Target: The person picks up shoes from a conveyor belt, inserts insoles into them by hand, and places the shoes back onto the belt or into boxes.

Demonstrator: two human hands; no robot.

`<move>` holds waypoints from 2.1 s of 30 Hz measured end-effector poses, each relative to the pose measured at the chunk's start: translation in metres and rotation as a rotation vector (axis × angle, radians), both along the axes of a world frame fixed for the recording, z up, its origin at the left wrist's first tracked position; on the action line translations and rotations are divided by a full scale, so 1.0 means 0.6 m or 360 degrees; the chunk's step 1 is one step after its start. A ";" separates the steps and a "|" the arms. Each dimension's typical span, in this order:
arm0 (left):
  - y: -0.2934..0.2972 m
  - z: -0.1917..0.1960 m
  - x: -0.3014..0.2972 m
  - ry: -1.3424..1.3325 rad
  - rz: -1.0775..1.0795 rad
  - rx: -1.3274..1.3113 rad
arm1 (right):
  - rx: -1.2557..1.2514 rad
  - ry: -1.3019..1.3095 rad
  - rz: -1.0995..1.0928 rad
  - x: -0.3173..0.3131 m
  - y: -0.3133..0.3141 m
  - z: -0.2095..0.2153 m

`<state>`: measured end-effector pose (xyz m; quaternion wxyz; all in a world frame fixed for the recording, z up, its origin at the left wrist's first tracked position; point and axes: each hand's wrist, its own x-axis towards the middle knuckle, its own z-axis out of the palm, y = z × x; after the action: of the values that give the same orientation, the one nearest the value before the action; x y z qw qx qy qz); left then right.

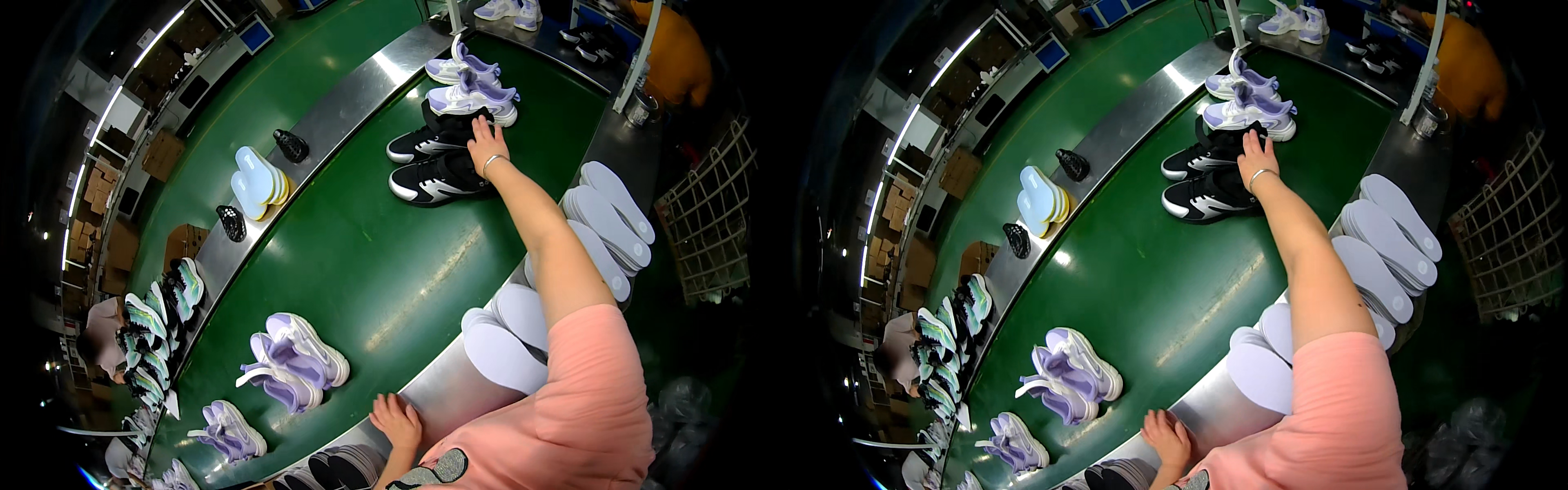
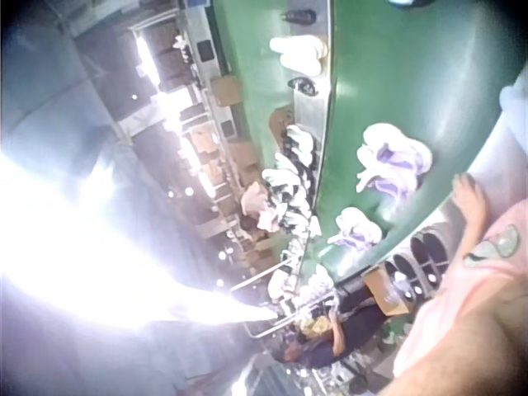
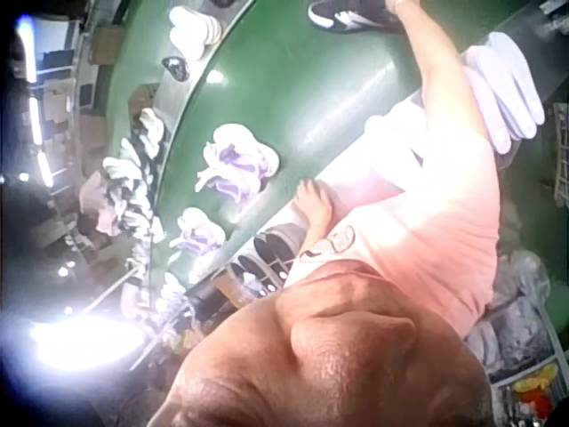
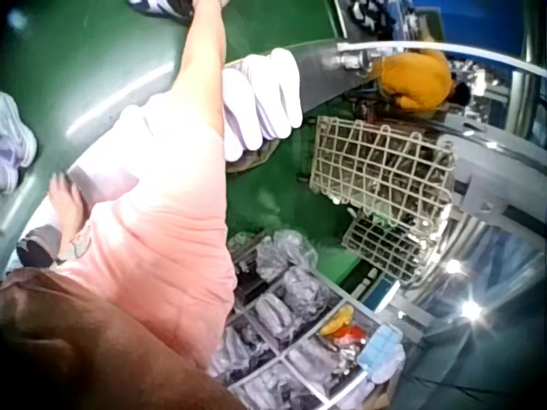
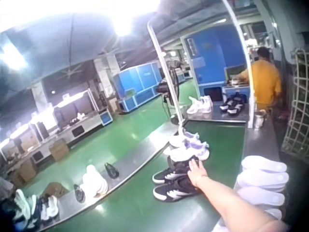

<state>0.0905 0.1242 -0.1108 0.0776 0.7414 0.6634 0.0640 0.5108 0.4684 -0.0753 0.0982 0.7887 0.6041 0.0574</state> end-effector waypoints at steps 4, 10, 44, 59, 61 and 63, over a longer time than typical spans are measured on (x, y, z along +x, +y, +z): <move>-0.011 -0.016 0.006 0.0110 0.0006 -0.0092 | -0.0306 -0.0057 0.0101 0.008 0.031 -0.017; -0.009 -0.005 0.015 0.0106 0.0009 -0.0055 | -0.0591 -0.0101 0.0304 -0.018 0.012 0.014; -0.104 0.056 -0.067 -0.2037 0.0637 -0.1456 | -0.0070 0.1004 0.1643 -0.422 -0.664 0.125; -0.087 0.119 -0.060 -0.0841 -0.0386 -0.0237 | -0.0607 0.0956 0.1880 -0.461 -0.669 0.059; -0.094 0.117 -0.037 -0.0619 -0.0260 -0.0182 | -0.0586 0.0955 0.1882 -0.463 -0.671 0.060; -0.092 0.122 -0.024 -0.0458 -0.0303 -0.0079 | -0.0570 0.0951 0.1878 -0.464 -0.672 0.058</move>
<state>0.0760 0.0690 -0.0378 0.1958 0.7820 0.5736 0.1455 0.2324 0.0651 -0.0407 0.0085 0.2811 0.9341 -0.2198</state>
